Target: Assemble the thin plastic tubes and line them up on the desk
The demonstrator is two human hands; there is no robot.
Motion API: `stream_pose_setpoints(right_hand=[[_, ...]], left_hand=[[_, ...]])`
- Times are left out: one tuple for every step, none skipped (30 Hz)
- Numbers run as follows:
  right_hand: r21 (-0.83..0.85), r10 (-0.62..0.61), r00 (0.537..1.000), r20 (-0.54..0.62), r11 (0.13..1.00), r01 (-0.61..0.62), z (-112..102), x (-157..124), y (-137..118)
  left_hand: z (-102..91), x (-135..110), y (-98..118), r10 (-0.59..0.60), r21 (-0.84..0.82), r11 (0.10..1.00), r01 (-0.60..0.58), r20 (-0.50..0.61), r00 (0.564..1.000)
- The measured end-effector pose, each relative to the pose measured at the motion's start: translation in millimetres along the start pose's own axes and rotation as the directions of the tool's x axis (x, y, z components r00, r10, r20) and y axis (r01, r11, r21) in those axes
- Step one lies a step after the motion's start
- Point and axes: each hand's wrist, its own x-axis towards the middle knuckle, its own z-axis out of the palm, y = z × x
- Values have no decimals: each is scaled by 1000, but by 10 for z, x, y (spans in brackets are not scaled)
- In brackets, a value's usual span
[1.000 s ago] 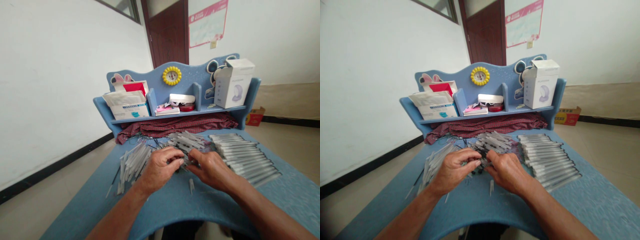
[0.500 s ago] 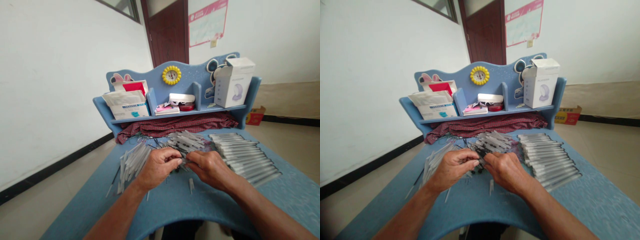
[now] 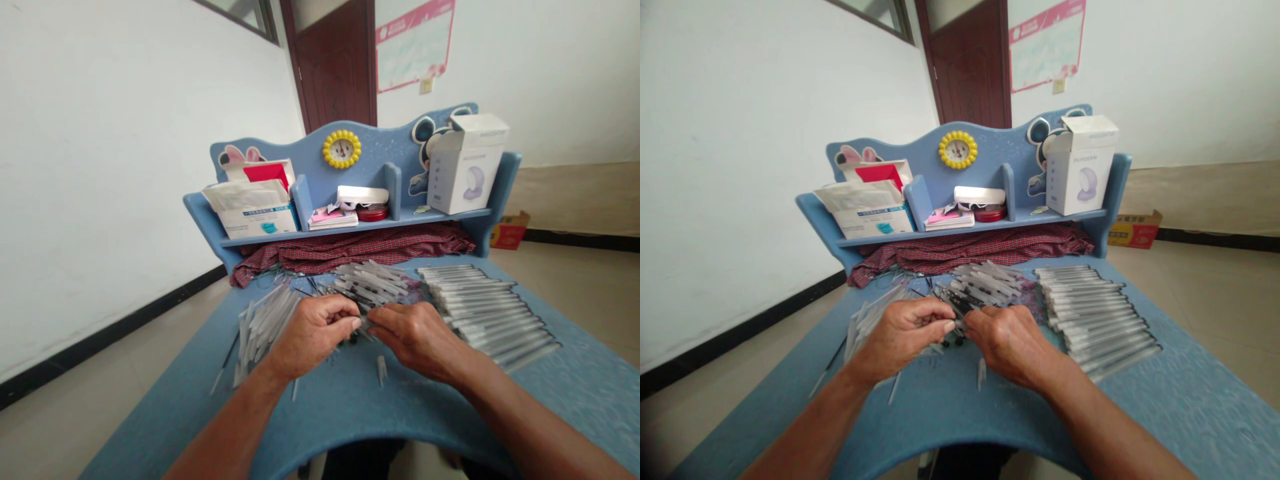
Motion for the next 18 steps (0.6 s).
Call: stream_pose_setpoints(right_hand=[[-4,0,1000,-11,1000,0,6,0,4],[-9,-2,1000,-22,1000,2,13,-1,7],[-16,-4,999,-36,1000,3,20,-1,10],[-25,-4,999,-49,1000,3,26,-1,12],[-36,-5,998,-60,999,3,31,-2,12],[-50,-7,998,-70,999,3,36,-2,12],[-66,-6,997,-79,998,1,39,-3,11],[-83,-3,996,-87,997,-4,41,-3,9],[-102,0,995,-97,995,-10,41,-4,6],[-120,1,994,-107,993,-14,41,-5,3],[-137,1,993,-118,990,-17,40,-5,0],[-151,0,992,-130,988,-20,38,-6,-4],[-162,-1,990,-140,987,-22,37,-6,-7],[-171,0,988,-151,985,-26,36,-5,-10],[-177,4,987,-162,984,-33,36,-5,-13],[-181,11,985,-171,983,-42,36,-4,-14],[-179,20,984,-178,983,-52,38,-3,-14],[-169,30,983,-181,984,-61,41,-2,-12]], left_hand=[[6,-1,2,-29,-24,999,29,-2,1000],[13,-2,3,-56,-53,997,56,-5,998],[21,-2,4,-81,-85,993,80,-7,997],[28,-2,5,-100,-119,988,99,-7,995],[35,-1,7,-116,-151,982,114,-6,993],[40,0,10,-128,-179,976,125,-4,992],[44,2,15,-138,-202,970,135,-1,990],[47,5,20,-148,-218,965,144,-1,989],[50,7,26,-157,-227,962,152,-5,988],[53,9,32,-164,-229,961,157,-12,986],[57,11,36,-168,-226,961,158,-22,986],[61,12,38,-170,-221,962,158,-34,985],[67,13,39,-170,-214,964,157,-44,984],[73,13,37,-167,-207,966,153,-55,984],[80,12,34,-163,-200,969,147,-66,984],[86,12,30,-157,-192,971,139,-77,985],[93,11,25,-149,-183,974,131,-89,985],[98,9,20,-141,-174,977,122,-97,985]])
